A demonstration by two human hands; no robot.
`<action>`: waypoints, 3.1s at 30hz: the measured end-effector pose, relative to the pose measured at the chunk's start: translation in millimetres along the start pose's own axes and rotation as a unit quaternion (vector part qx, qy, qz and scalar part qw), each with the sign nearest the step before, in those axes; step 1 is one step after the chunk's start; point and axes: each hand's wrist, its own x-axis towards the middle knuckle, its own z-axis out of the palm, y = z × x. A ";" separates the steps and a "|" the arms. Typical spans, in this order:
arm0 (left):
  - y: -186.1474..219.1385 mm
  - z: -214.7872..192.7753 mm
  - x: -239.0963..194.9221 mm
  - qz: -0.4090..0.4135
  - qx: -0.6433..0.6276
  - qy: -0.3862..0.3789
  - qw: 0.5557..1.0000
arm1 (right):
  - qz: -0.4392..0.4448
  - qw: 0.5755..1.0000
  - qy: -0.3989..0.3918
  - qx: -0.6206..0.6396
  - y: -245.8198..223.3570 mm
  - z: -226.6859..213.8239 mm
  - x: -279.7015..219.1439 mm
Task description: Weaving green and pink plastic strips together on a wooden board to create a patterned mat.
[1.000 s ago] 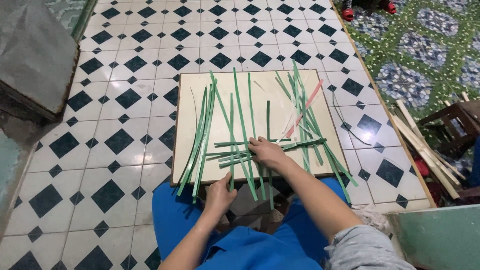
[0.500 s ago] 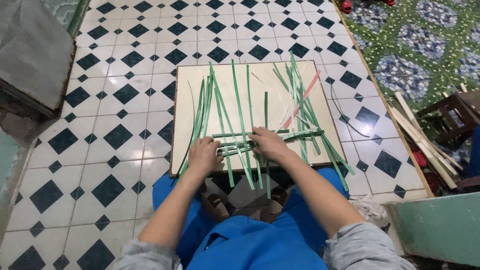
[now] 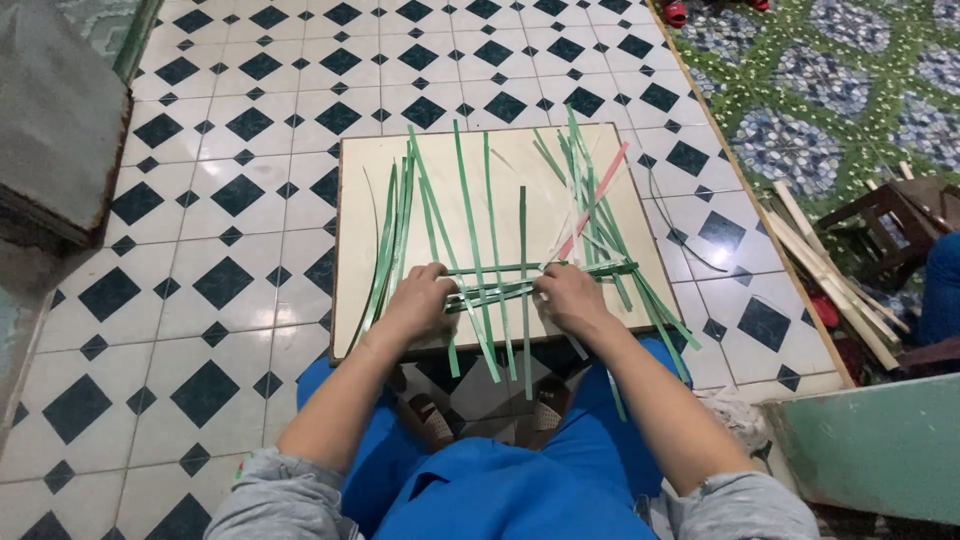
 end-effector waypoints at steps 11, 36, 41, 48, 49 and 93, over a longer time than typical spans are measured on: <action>10.8 -19.5 -16.4 0.013 -0.030 -0.032 0.999 | 0.033 0.996 -0.079 -0.021 -29.2 -17.2 5.7; 39.1 19.5 -11.1 -0.029 -0.003 -0.081 0.996 | 0.112 0.982 -0.052 0.140 -52.5 -38.0 -12.0; 38.1 14.1 -14.1 -0.032 -0.008 -0.101 0.994 | 0.109 0.982 -0.050 0.146 -52.6 -41.7 -13.1; 28.7 -2.9 -26.1 -0.077 -0.104 -0.018 0.991 | 0.108 0.982 -0.064 0.140 -50.4 -42.7 -4.4; 20.9 -1.6 -28.3 -0.079 -0.106 -0.016 0.991 | 0.106 0.983 -0.064 0.139 -50.6 -45.0 -2.8; -68.7 82.5 -106.5 -0.364 -0.597 0.197 0.687 | 0.143 0.789 -0.194 0.566 -250.3 -42.0 -5.1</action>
